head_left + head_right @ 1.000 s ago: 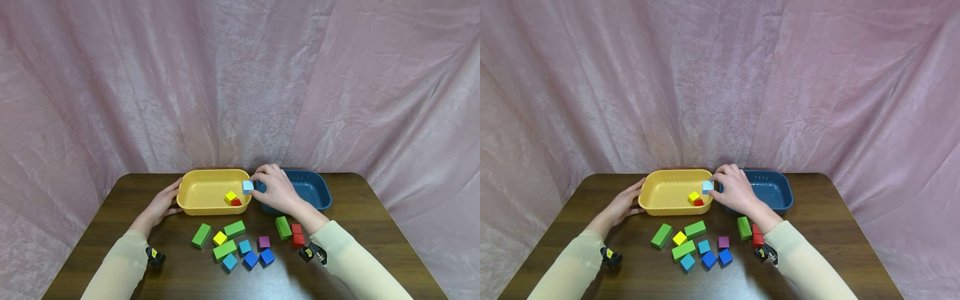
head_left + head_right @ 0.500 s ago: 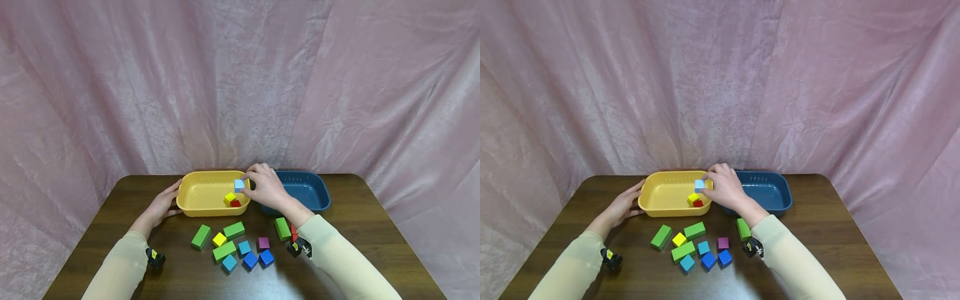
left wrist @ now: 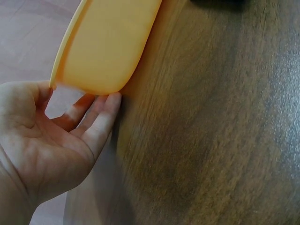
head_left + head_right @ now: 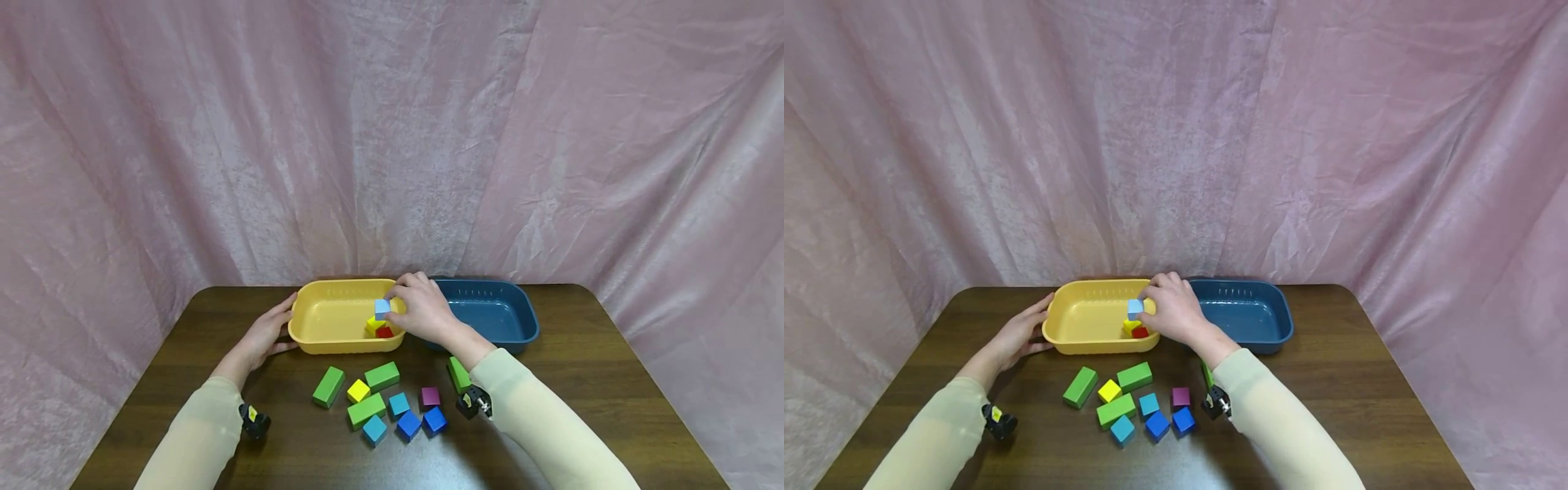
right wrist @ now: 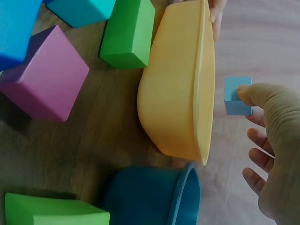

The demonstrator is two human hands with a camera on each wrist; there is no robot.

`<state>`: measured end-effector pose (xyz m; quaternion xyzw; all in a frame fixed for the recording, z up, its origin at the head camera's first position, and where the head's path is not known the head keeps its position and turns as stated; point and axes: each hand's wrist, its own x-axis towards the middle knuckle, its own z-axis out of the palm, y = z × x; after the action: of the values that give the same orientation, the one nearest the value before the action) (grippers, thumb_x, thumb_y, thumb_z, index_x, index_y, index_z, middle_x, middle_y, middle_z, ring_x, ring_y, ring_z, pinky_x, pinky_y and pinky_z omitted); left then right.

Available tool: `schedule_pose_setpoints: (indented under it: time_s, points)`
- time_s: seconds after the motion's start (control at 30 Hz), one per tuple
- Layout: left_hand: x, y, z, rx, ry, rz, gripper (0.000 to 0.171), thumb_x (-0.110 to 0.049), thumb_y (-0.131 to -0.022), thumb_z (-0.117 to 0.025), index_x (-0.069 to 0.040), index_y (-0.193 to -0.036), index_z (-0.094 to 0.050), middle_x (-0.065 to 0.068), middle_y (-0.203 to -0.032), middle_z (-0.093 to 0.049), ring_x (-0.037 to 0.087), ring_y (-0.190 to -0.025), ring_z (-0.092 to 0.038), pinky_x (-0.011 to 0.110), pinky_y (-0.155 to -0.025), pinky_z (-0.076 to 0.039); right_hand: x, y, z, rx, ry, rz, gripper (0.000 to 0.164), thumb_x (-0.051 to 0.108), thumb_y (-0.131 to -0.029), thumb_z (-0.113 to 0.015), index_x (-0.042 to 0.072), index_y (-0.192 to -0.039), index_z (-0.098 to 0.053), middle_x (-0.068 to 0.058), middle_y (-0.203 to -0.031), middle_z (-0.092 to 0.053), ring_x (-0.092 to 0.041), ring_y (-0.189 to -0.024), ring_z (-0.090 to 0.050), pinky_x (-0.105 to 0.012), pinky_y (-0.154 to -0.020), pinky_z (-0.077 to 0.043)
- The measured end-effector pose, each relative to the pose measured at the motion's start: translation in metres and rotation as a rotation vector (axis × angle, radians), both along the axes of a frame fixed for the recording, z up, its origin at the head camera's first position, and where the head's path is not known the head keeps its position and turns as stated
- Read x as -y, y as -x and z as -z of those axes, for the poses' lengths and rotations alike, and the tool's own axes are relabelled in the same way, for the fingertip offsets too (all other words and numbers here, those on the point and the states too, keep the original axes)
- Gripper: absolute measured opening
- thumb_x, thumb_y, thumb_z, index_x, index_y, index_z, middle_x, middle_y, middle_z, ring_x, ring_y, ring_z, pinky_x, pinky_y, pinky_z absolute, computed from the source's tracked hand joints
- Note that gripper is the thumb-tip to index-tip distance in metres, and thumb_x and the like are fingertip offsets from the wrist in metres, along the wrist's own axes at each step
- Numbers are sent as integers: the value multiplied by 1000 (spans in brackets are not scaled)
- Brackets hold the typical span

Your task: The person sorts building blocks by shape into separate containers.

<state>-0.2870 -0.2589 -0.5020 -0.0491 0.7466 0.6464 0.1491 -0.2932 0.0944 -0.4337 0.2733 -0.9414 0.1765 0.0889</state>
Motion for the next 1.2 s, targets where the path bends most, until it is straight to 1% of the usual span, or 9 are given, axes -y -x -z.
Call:
schedule_pose_setpoints:
  time_s: [0.17, 0.37, 0.6, 0.87, 1.2]
  points:
    - [0, 0, -1, -5, -4, 3, 56, -29, -113, -37, -36, -165, -16, 9, -170, -15, 36, -128, -52, 48, -96, -54, 7, 0, -1, -1, -2, -13, 33, 46, -90, -78, 24, -114, -77, 1, -123, -59, -21, -112, -45, -38, -92, -40]
    - [-1, 0, 1, -4, -9, 4, 56, -29, -113, -37, -36, -165, -16, 10, -169, -16, 36, -127, -53, 50, -97, -53, 16, 1, 0, 6, -5, -26, 31, 46, -90, -77, 24, -113, -77, 2, -123, -59, -20, -112, -45, -38, -92, -41]
    - [-2, -1, 0, -6, -26, -3, 56, -28, -113, -38, -36, -165, -18, 12, -169, -18, 36, -128, -52, 51, -97, -53, 21, 2, 0, -5, -15, -51, 45, 47, -93, -74, 23, -130, -72, 2, -126, -59, -20, -114, -46, -40, -94, -41]
    - [-2, -1, -2, -3, -10, -3, 57, -28, -112, -39, -36, -165, -18, 11, -169, -19, 33, -125, -55, 48, -96, -54, 13, 0, -3, -26, -5, -29, 44, 46, -92, -75, 25, -130, -72, 2, -123, -59, -21, -113, -46, -39, -93, -41]
    - [-1, -2, -3, -2, -11, -6, 56, -28, -113, -38, -37, -164, -18, 11, -169, -19, 35, -128, -52, 49, -96, -54, 0, -8, -10, -17, 25, -31, 45, 46, -91, -76, 25, -130, -72, 2, -125, -59, -20, -114, -46, -40, -94, -40]
